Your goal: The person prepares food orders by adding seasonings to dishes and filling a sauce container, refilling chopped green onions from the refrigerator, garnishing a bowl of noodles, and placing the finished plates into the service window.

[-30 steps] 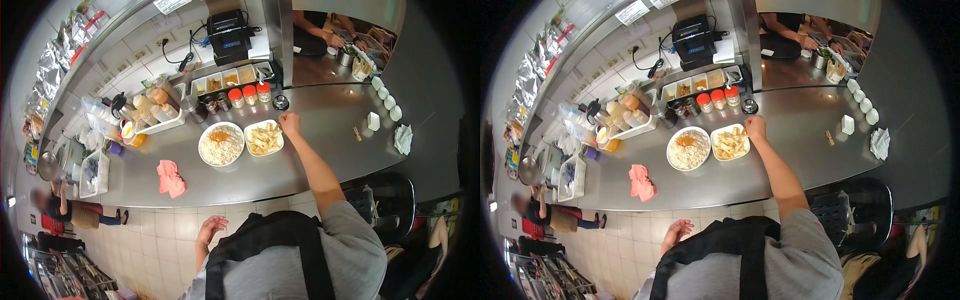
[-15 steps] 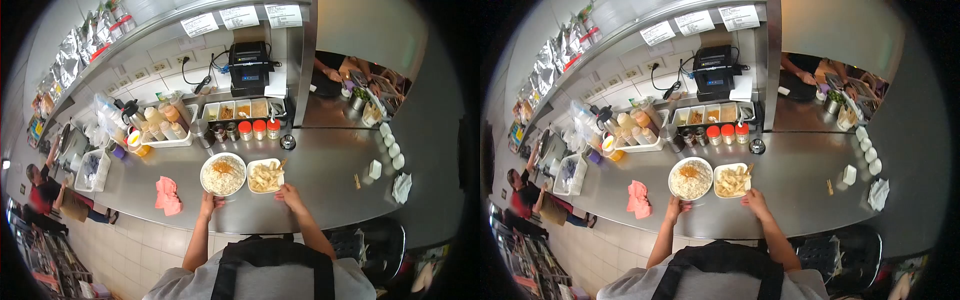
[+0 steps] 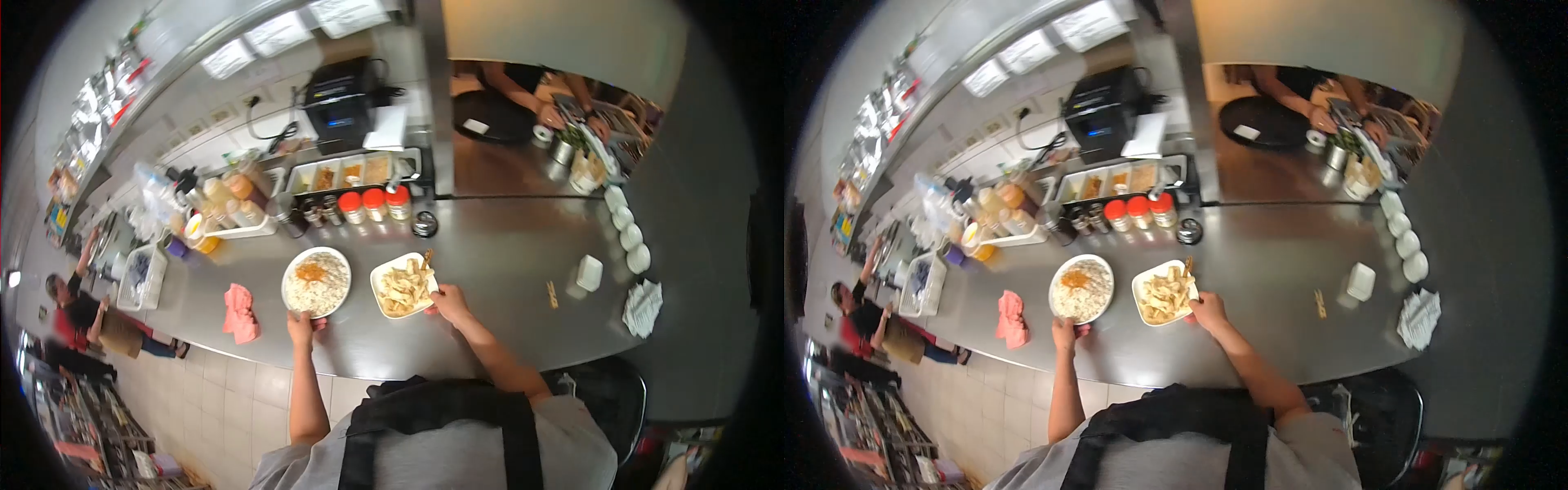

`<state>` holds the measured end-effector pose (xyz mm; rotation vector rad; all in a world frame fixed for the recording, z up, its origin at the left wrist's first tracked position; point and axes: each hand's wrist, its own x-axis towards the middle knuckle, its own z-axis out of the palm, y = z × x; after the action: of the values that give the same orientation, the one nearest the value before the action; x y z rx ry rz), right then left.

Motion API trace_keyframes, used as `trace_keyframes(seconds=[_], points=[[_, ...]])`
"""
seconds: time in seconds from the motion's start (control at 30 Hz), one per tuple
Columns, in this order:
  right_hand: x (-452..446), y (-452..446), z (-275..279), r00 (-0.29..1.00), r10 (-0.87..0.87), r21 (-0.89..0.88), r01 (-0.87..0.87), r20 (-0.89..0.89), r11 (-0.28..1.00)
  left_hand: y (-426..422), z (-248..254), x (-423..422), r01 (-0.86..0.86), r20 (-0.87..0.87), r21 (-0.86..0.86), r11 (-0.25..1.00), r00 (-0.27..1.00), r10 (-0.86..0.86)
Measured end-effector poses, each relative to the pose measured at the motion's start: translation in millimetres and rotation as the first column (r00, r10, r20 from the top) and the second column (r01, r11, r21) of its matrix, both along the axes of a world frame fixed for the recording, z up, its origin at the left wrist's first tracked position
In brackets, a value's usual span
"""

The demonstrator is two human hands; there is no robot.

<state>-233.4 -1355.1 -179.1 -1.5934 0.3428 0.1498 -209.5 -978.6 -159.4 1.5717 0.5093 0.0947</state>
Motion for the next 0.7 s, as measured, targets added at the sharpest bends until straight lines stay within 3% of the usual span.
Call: trace_keyframes(seconds=[0.13, 0.2, 0.4, 0.47, 0.57, 0.7], points=[[2, -78, -3, 0.995, -0.101, -0.004, 0.101, -0.01, 0.995, -24, 8, -23, 0.051, 0.004, 0.03, 0.998, 0.999, -0.051], [4, -116, 16, 0.974, -0.227, 0.091, 0.226, -0.001, 0.97, -33, 9, -34, 0.06, -0.012, 0.046, 0.997, 0.998, -0.059], [58, -242, 38, 0.922, -0.367, -0.03, 0.373, 0.123, 0.927, -71, 13, -56, 0.179, -0.058, -0.001, 0.984, 0.982, -0.179], [87, -287, 18, 0.912, -0.376, -0.043, 0.387, 0.166, 0.921, -75, 0, -58, 0.195, -0.069, -0.035, 0.98, 0.978, -0.197], [126, -336, -1, 0.84, -0.526, 0.193, 0.498, 0.133, 0.845, -89, -6, -61, 0.222, -0.085, -0.037, 0.974, 0.971, -0.225], [155, -387, -14, 0.837, -0.542, 0.097, 0.534, 0.081, 0.84, -115, 3, -60, 0.332, -0.16, -0.003, 0.943, 0.931, -0.328]])
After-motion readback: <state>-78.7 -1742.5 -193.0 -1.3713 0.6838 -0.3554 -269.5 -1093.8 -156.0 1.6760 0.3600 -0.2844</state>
